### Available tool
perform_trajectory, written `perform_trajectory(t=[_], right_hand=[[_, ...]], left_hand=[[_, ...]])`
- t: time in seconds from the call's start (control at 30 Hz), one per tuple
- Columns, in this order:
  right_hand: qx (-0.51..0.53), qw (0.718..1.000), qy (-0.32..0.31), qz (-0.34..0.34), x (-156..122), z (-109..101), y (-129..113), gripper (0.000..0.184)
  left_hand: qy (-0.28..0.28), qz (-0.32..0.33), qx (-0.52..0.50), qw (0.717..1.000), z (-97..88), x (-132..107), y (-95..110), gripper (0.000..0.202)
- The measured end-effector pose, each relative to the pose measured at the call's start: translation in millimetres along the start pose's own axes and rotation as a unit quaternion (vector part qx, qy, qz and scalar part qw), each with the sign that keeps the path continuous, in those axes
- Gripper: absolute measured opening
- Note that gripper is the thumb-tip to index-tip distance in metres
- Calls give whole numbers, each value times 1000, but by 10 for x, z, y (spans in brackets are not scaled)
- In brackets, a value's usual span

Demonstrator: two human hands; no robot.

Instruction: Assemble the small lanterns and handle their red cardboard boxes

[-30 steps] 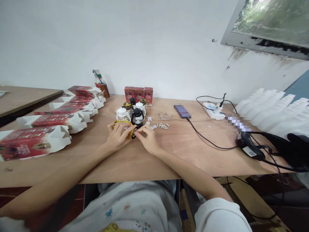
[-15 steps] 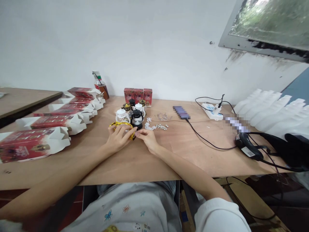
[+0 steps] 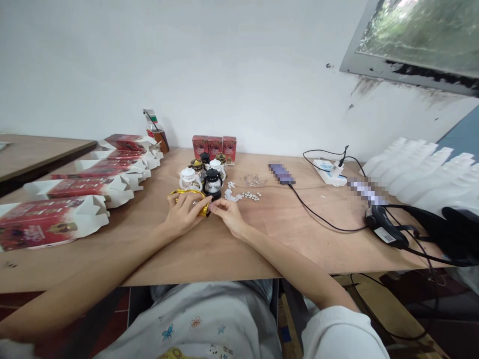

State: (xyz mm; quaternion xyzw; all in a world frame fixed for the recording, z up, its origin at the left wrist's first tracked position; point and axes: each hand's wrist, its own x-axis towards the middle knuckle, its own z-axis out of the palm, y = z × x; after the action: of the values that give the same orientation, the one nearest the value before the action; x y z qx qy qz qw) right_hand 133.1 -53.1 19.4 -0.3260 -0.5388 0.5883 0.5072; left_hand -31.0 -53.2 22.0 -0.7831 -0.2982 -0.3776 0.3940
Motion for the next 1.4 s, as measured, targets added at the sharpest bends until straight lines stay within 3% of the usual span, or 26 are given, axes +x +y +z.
perform_trajectory(t=[0.87,1.2,1.4], right_hand=[[-68,996,4,-61,-41,32,21,30],[-120,985,69,-100,-58,36,149,23],[-59,992,86,-77,-86,92,102,21]], left_hand=[[-11,-16,9,1000,-21,17,2,27],[-35,-26,-7,999,18,-25,-13,31],[-31,-17,12,999,13,-16,-2,31]])
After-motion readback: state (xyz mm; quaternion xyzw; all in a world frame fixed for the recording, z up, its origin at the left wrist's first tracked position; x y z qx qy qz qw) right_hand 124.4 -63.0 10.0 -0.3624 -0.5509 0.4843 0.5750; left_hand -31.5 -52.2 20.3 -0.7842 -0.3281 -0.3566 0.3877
